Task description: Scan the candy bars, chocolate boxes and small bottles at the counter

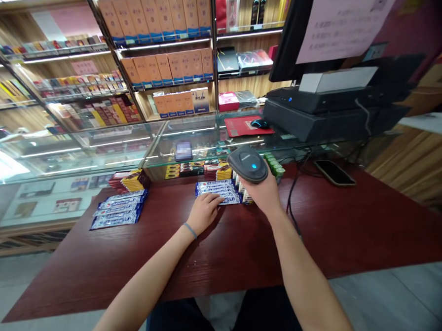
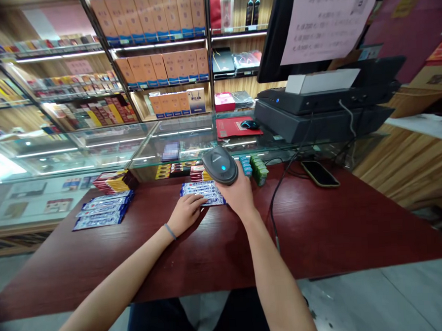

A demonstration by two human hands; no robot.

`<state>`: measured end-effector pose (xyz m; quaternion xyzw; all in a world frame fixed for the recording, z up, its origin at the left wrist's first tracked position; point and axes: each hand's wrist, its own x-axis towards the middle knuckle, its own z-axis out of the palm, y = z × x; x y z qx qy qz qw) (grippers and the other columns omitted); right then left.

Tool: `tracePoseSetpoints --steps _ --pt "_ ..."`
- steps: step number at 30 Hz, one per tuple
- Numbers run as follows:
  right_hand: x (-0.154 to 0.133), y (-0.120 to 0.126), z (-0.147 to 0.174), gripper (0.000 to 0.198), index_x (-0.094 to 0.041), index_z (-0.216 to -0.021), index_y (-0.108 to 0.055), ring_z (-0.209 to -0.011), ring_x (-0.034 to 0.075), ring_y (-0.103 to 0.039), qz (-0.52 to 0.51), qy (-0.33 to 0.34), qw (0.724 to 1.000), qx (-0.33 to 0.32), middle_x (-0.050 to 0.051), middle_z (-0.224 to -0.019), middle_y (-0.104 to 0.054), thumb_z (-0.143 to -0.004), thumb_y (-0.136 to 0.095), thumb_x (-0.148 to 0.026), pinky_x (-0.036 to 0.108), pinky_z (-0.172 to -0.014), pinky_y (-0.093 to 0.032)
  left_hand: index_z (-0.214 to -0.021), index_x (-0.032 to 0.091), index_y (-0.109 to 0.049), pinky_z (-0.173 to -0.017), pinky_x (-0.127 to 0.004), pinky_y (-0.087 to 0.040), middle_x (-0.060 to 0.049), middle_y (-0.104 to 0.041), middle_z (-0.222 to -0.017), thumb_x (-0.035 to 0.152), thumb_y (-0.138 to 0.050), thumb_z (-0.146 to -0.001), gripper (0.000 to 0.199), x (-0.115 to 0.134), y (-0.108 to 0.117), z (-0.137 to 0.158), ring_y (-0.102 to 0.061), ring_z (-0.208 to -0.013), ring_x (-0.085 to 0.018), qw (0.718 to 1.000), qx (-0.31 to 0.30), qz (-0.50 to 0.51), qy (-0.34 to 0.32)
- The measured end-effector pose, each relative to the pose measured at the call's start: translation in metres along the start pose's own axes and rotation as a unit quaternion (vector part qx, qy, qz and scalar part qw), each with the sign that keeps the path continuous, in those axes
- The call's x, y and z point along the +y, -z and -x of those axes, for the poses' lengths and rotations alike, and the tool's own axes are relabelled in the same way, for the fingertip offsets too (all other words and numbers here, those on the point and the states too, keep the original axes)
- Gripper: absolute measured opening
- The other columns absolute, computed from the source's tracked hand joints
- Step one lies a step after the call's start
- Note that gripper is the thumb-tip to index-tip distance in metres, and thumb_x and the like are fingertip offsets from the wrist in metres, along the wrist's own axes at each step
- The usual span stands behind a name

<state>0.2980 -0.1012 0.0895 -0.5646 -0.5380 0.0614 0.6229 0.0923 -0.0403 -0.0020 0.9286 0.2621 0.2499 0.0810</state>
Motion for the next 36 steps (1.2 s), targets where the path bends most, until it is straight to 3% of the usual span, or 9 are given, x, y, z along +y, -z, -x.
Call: tracePoseSetpoints --steps 9,22,27,31,36 --pt "-0.009 0.008 0.0 0.043 -0.021 -0.114 -0.059 -0.083 0.026 -0.073 0.007 -0.042 0.999 -0.021 0.008 -0.089 -0.074 -0.075 -0.073 -0.034 0.039 -0.076 -0.06 -0.127 0.025 -0.067 -0.102 -0.048 -0.045 -0.01 -0.066 -0.125 0.012 -0.05 -0.092 0.041 0.0 0.0 0.003 -0.058 -0.115 -0.028 1.0 0.001 0.01 0.006" --pt "-0.005 0.002 0.001 0.041 -0.021 -0.111 -0.06 -0.077 0.022 -0.069 0.009 -0.02 1.0 -0.018 0.007 -0.092 -0.074 -0.075 -0.073 -0.036 0.037 -0.075 -0.059 -0.128 0.026 -0.067 -0.104 -0.051 -0.045 -0.012 -0.066 -0.126 0.016 -0.05 -0.094 0.038 -0.002 -0.003 0.004 -0.057 -0.117 -0.028 0.999 0.009 0.031 0.014" --pt "-0.002 -0.004 0.002 0.042 -0.02 -0.111 -0.061 -0.081 0.022 -0.07 -0.003 -0.011 1.0 -0.007 0.008 -0.097 -0.074 -0.073 -0.074 -0.034 0.037 -0.082 -0.058 -0.125 0.026 -0.068 -0.104 -0.05 -0.045 -0.012 -0.066 -0.125 0.02 -0.052 -0.096 0.034 0.001 0.0 0.003 -0.058 -0.117 -0.029 0.999 0.018 0.046 0.023" --pt "-0.002 -0.008 0.004 0.044 -0.019 -0.113 -0.062 -0.092 0.024 -0.071 -0.005 -0.003 1.0 -0.004 0.01 -0.105 -0.075 -0.074 -0.074 -0.036 0.039 -0.087 -0.057 -0.124 0.026 -0.068 -0.109 -0.053 -0.04 -0.012 -0.063 -0.132 0.025 -0.056 -0.095 0.031 -0.01 0.015 0.002 -0.053 -0.124 -0.03 0.996 0.06 0.058 0.036" --pt "-0.002 -0.014 0.009 0.051 -0.019 -0.121 -0.061 -0.096 0.027 -0.072 0.008 -0.019 0.999 -0.038 0.012 -0.108 -0.075 -0.076 -0.073 -0.039 0.042 -0.089 -0.057 -0.125 0.028 -0.069 -0.114 -0.054 -0.036 -0.011 -0.059 -0.137 0.026 -0.061 -0.092 0.034 -0.037 0.053 0.004 -0.049 -0.13 -0.032 0.99 0.108 0.048 0.078"
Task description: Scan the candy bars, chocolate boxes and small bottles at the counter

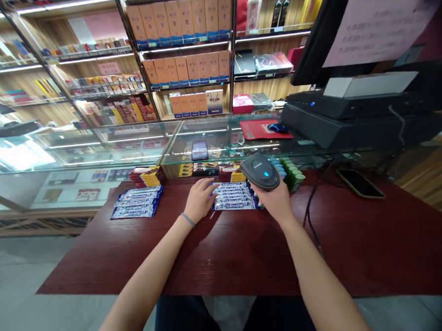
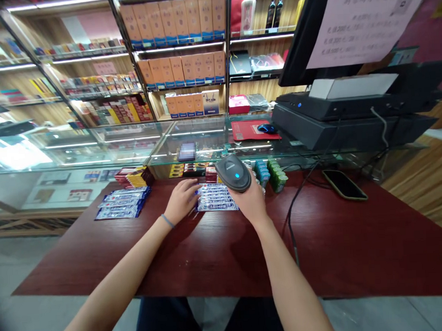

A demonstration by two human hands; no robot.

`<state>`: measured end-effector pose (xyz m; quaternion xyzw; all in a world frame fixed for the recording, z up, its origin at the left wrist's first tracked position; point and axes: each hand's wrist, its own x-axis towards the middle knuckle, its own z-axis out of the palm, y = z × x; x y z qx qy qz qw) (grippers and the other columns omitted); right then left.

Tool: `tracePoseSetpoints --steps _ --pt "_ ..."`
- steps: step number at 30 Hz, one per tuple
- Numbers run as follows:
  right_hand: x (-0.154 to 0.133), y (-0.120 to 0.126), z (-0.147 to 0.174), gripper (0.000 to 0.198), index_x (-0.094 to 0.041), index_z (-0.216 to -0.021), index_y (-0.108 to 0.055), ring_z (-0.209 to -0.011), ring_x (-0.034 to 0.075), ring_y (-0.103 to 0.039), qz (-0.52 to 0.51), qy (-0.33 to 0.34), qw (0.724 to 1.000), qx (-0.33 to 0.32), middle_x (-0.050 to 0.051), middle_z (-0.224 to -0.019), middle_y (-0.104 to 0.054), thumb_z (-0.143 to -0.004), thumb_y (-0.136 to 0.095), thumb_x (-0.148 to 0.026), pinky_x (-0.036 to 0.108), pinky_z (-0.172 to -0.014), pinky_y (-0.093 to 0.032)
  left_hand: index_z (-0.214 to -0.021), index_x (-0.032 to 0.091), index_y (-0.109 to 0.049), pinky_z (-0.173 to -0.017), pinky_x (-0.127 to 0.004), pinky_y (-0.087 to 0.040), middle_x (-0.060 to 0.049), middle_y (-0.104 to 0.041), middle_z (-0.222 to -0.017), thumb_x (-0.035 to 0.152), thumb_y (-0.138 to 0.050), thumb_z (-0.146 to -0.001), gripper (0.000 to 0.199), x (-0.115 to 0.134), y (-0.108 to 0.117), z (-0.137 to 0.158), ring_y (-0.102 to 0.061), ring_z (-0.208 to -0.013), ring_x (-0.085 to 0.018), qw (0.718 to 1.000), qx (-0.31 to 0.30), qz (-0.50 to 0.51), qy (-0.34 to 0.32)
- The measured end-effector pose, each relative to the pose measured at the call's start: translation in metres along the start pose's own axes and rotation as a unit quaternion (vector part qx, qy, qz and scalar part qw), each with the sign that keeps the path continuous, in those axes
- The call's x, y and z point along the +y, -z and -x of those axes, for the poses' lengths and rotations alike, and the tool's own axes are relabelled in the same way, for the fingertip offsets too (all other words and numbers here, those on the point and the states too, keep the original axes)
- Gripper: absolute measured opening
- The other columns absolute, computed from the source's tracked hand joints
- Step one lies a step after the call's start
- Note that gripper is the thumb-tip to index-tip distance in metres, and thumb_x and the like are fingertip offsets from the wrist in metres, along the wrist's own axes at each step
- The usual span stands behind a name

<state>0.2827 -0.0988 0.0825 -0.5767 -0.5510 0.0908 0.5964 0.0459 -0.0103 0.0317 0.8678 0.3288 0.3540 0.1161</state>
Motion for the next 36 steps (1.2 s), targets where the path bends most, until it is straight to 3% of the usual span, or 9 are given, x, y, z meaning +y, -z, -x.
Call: tracePoseSetpoints --steps 5,11,19,28,36 --pt "0.001 -0.016 0.005 0.053 -0.018 -0.122 -0.062 -0.101 0.028 -0.071 -0.009 0.031 0.999 -0.035 0.012 -0.107 -0.076 -0.073 -0.075 -0.034 0.042 -0.092 -0.056 -0.128 0.028 -0.067 -0.117 -0.054 -0.034 -0.01 -0.058 -0.139 0.024 -0.06 -0.092 0.038 -0.028 0.045 0.013 -0.048 -0.132 -0.032 0.998 0.027 -0.047 0.023" --pt "-0.003 -0.04 0.023 0.05 -0.02 -0.123 -0.061 -0.109 0.031 -0.07 0.017 0.014 0.993 -0.117 0.012 -0.11 -0.076 -0.075 -0.071 -0.032 0.043 -0.092 -0.055 -0.13 0.025 -0.065 -0.112 -0.051 -0.042 -0.012 -0.058 -0.138 0.025 -0.057 -0.094 0.036 -0.079 0.098 0.058 -0.051 -0.129 -0.03 0.981 0.036 -0.185 0.044" --pt "-0.02 -0.075 0.052 0.04 -0.026 -0.116 -0.057 -0.095 0.033 -0.074 0.106 0.015 0.966 -0.234 0.007 -0.094 -0.077 -0.078 -0.066 -0.034 0.037 -0.075 -0.055 -0.13 0.025 -0.064 -0.108 -0.049 -0.045 -0.012 -0.059 -0.136 0.029 -0.054 -0.097 0.035 -0.131 0.154 0.12 -0.054 -0.126 -0.029 0.969 0.003 -0.239 0.063" --pt "-0.026 -0.086 0.074 0.028 -0.025 -0.106 -0.051 -0.071 0.031 -0.075 0.148 0.13 0.932 -0.304 0.005 -0.079 -0.074 -0.079 -0.057 -0.026 0.031 -0.055 -0.046 -0.124 0.024 -0.069 -0.111 -0.047 -0.043 -0.011 -0.06 -0.133 0.027 -0.054 -0.095 0.033 -0.156 0.165 0.152 -0.055 -0.126 -0.029 0.964 -0.016 -0.213 0.159" --pt "-0.018 -0.085 0.075 0.032 -0.025 -0.112 -0.05 -0.071 0.028 -0.075 0.124 0.153 0.931 -0.308 0.004 -0.08 -0.074 -0.081 -0.059 -0.024 0.028 -0.055 -0.048 -0.121 0.028 -0.07 -0.102 -0.044 -0.044 -0.008 -0.068 -0.118 0.018 -0.056 -0.091 0.035 -0.146 0.161 0.147 -0.059 -0.113 -0.027 0.957 -0.027 -0.225 0.179"
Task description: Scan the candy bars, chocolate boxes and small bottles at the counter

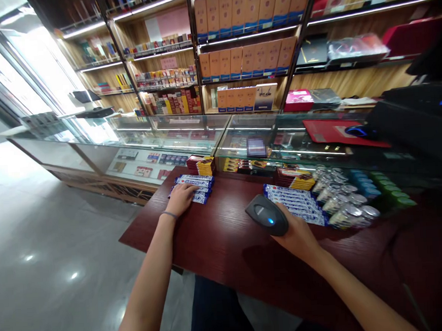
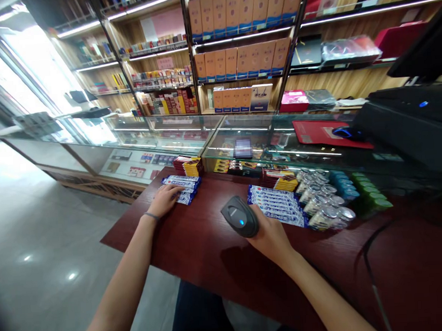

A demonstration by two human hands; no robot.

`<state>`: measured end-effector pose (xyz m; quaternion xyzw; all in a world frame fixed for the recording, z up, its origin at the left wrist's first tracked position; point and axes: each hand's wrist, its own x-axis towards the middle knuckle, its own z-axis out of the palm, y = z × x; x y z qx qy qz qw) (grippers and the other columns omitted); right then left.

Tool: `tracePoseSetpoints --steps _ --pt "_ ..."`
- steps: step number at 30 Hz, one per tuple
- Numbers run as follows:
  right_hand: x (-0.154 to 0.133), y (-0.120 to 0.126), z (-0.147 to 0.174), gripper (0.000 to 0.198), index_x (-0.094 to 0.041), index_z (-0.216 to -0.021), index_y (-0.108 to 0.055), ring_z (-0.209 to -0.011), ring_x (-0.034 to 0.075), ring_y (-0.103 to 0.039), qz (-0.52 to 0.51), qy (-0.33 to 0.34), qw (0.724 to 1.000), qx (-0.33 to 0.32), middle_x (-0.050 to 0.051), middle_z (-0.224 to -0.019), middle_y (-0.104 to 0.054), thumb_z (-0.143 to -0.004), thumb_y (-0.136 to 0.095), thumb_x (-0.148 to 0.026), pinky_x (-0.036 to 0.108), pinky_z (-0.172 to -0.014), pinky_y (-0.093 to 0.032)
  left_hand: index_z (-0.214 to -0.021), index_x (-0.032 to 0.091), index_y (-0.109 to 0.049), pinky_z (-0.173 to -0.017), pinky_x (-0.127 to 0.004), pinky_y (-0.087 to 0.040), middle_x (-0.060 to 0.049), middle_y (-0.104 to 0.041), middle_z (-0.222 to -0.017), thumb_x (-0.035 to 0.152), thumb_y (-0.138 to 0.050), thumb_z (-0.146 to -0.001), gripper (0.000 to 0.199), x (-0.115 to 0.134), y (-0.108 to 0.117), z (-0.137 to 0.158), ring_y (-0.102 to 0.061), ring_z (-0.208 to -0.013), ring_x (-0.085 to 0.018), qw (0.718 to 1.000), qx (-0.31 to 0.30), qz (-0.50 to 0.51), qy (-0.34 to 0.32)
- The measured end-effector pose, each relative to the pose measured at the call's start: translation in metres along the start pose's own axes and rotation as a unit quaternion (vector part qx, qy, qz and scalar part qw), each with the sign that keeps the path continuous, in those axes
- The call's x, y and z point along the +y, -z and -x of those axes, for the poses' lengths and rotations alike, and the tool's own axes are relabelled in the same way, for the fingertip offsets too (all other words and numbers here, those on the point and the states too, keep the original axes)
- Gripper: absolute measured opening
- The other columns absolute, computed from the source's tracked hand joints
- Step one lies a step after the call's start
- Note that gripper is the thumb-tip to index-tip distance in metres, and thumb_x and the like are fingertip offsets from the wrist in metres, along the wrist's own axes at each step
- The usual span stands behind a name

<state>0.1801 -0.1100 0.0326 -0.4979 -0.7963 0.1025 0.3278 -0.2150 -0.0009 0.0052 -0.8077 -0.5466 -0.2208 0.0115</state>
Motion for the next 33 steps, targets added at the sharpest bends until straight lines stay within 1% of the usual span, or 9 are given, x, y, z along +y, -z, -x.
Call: tracePoseSetpoints --steps 10,15,17,18,21,23,24,27,33 --pt "-0.001 0.007 0.003 0.039 -0.025 -0.116 -0.05 -0.078 0.029 -0.076 0.006 -0.014 1.0 0.01 0.005 -0.089 -0.076 -0.078 -0.06 -0.023 0.028 -0.059 -0.05 -0.113 0.024 -0.07 -0.093 -0.038 -0.049 -0.008 -0.068 -0.107 0.021 -0.051 -0.097 0.025 0.022 -0.001 -0.006 -0.062 -0.102 -0.024 0.999 0.034 0.006 -0.036" --pt "0.0 0.011 0.003 0.041 -0.025 -0.118 -0.05 -0.071 0.029 -0.076 0.024 -0.015 0.999 0.033 0.004 -0.084 -0.075 -0.078 -0.059 -0.023 0.029 -0.057 -0.049 -0.116 0.024 -0.066 -0.097 -0.038 -0.05 -0.008 -0.068 -0.112 0.027 -0.049 -0.1 0.024 0.052 -0.005 -0.009 -0.063 -0.107 -0.022 0.981 0.118 0.155 -0.016" --pt "0.0 0.012 0.003 0.04 -0.025 -0.118 -0.05 -0.072 0.029 -0.076 0.03 -0.019 0.999 0.034 0.004 -0.083 -0.075 -0.079 -0.059 -0.023 0.029 -0.057 -0.049 -0.111 0.022 -0.065 -0.094 -0.038 -0.052 -0.008 -0.068 -0.108 0.034 -0.053 -0.098 0.021 0.065 -0.011 -0.013 -0.065 -0.103 -0.022 0.949 0.145 0.278 0.037" --pt "0.0 0.012 0.003 0.04 -0.025 -0.118 -0.049 -0.072 0.029 -0.076 0.033 -0.022 0.999 0.033 0.004 -0.083 -0.075 -0.079 -0.059 -0.023 0.029 -0.057 -0.049 -0.109 0.021 -0.064 -0.089 -0.037 -0.055 -0.007 -0.069 -0.105 0.037 -0.056 -0.096 0.022 0.071 -0.013 -0.014 -0.067 -0.1 -0.022 0.921 0.142 0.354 0.073" --pt "-0.003 0.014 0.002 0.038 -0.026 -0.117 -0.047 -0.075 0.029 -0.076 0.032 -0.027 0.999 0.018 0.004 -0.084 -0.075 -0.081 -0.059 -0.024 0.029 -0.057 -0.049 -0.11 0.021 -0.056 -0.07 -0.033 -0.058 -0.006 -0.069 -0.102 0.046 -0.065 -0.09 0.033 0.087 -0.015 -0.017 -0.072 -0.091 -0.023 0.79 0.047 0.587 0.17" --pt "-0.006 0.014 0.001 0.04 -0.026 -0.118 -0.045 -0.075 0.03 -0.076 0.034 -0.031 0.999 0.003 0.004 -0.085 -0.076 -0.081 -0.06 -0.024 0.029 -0.057 -0.049 -0.11 0.021 -0.054 -0.066 -0.031 -0.059 -0.007 -0.069 -0.108 0.045 -0.073 -0.084 0.04 0.095 -0.012 -0.016 -0.074 -0.091 -0.025 0.703 -0.034 0.681 0.204" --pt "-0.008 0.014 0.001 0.042 -0.027 -0.119 -0.044 -0.075 0.03 -0.076 0.038 -0.036 0.999 -0.008 0.003 -0.086 -0.076 -0.08 -0.06 -0.024 0.03 -0.057 -0.048 -0.109 0.021 -0.054 -0.066 -0.031 -0.06 -0.008 -0.07 -0.111 0.043 -0.077 -0.081 0.043 0.098 -0.011 -0.015 -0.074 -0.092 -0.025 0.675 -0.064 0.704 0.214" --pt "-0.012 0.014 -0.001 0.049 -0.028 -0.122 -0.043 -0.072 0.03 -0.076 0.052 -0.045 0.997 -0.03 0.002 -0.088 -0.077 -0.078 -0.064 -0.023 0.03 -0.056 -0.047 -0.108 0.019 -0.056 -0.066 -0.031 -0.061 -0.011 -0.07 -0.115 0.039 -0.081 -0.079 0.043 0.103 -0.007 -0.012 -0.075 -0.093 -0.026 0.644 -0.108 0.722 0.228" --pt "-0.015 0.014 -0.002 0.057 -0.029 -0.126 -0.049 -0.068 0.027 -0.075 0.047 -0.031 0.998 -0.036 -0.001 -0.084 -0.076 -0.072 -0.068 -0.021 0.028 -0.054 -0.044 -0.112 0.018 -0.058 -0.064 -0.031 -0.061 -0.011 -0.071 -0.111 0.038 -0.079 -0.081 0.042 0.104 -0.012 -0.011 -0.075 -0.091 -0.027 0.646 -0.134 0.719 0.22"
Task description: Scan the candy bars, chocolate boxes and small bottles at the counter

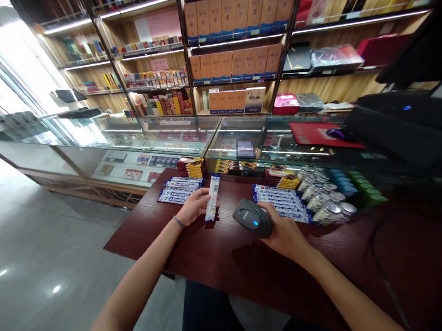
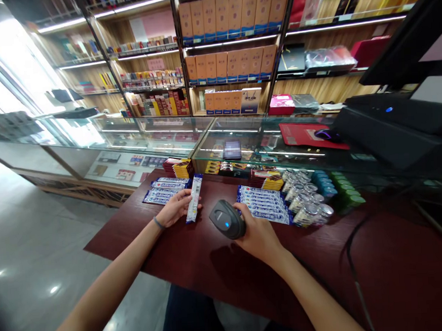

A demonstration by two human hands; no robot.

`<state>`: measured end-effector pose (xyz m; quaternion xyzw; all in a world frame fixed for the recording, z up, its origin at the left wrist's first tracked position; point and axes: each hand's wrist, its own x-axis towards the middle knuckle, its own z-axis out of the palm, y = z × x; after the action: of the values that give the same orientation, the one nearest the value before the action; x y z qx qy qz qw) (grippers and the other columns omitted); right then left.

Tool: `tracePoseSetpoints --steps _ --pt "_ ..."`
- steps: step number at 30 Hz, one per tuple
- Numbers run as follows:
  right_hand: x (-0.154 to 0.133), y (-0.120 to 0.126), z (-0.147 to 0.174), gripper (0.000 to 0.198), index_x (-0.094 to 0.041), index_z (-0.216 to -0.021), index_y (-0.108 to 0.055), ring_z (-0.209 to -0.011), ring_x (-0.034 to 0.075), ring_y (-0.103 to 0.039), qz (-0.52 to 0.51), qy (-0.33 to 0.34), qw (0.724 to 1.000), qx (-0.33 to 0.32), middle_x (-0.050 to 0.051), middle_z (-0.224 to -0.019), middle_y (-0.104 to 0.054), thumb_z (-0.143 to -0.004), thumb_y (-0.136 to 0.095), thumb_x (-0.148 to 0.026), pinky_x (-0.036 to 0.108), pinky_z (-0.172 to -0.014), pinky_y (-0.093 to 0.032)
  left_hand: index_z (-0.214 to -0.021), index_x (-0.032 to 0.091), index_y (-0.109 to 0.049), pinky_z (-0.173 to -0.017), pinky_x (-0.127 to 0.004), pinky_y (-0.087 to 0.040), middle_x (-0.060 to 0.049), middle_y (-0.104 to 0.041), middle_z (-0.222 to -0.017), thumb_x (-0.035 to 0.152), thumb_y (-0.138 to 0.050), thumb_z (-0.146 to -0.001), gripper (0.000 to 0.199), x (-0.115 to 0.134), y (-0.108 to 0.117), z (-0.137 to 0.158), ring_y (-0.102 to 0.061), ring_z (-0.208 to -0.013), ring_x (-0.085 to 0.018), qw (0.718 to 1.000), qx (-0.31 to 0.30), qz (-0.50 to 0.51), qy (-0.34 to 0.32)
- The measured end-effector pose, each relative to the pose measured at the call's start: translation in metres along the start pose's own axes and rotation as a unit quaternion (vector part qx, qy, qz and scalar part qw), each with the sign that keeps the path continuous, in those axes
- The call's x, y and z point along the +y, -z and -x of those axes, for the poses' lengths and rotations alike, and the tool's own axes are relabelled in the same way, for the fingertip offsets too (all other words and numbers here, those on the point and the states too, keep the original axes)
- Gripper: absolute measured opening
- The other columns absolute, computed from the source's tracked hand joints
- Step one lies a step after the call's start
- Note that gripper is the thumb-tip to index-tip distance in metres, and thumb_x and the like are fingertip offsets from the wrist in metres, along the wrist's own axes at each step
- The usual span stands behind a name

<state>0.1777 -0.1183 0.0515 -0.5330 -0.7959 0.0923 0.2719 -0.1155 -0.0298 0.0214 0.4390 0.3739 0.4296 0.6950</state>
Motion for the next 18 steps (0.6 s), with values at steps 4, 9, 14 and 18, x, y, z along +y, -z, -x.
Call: tracePoseSetpoints --steps 4,9,14,18 --pt "0.002 0.002 0.001 0.042 -0.028 -0.113 -0.055 -0.064 0.027 -0.073 0.015 0.003 1.0 -0.012 -0.002 -0.07 -0.072 -0.073 -0.066 -0.022 0.027 -0.052 -0.04 -0.113 0.019 -0.058 -0.068 -0.035 -0.062 -0.013 -0.07 -0.117 0.039 -0.078 -0.083 0.042 -0.002 0.0 -0.002 -0.075 -0.092 -0.028 1.0 -0.005 -0.009 0.007" --pt "0.003 0.003 0.001 0.04 -0.028 -0.112 -0.055 -0.064 0.026 -0.073 0.012 0.0 1.0 -0.001 -0.001 -0.075 -0.074 -0.074 -0.067 -0.024 0.027 -0.053 -0.04 -0.113 0.018 -0.057 -0.067 -0.032 -0.061 -0.013 -0.07 -0.115 0.038 -0.079 -0.082 0.042 0.0 0.0 -0.001 -0.075 -0.093 -0.027 1.0 -0.009 -0.003 0.005" --pt "0.007 0.001 0.001 0.045 -0.028 -0.116 -0.052 -0.065 0.026 -0.073 -0.01 -0.012 1.0 0.018 -0.001 -0.079 -0.074 -0.074 -0.068 -0.025 0.027 -0.054 -0.04 -0.109 0.02 -0.057 -0.076 -0.032 -0.06 -0.008 -0.071 -0.113 0.036 -0.079 -0.082 0.039 -0.004 0.004 -0.002 -0.074 -0.094 -0.023 0.999 -0.014 0.028 -0.011" --pt "0.015 0.008 -0.001 0.042 -0.029 -0.115 -0.052 -0.064 0.026 -0.072 -0.026 -0.045 0.998 0.045 -0.001 -0.077 -0.073 -0.075 -0.068 -0.028 0.027 -0.054 -0.039 -0.108 0.022 -0.058 -0.08 -0.031 -0.057 -0.006 -0.071 -0.114 0.04 -0.08 -0.08 0.04 -0.005 0.008 -0.008 -0.072 -0.096 -0.02 0.999 -0.001 0.008 -0.042"
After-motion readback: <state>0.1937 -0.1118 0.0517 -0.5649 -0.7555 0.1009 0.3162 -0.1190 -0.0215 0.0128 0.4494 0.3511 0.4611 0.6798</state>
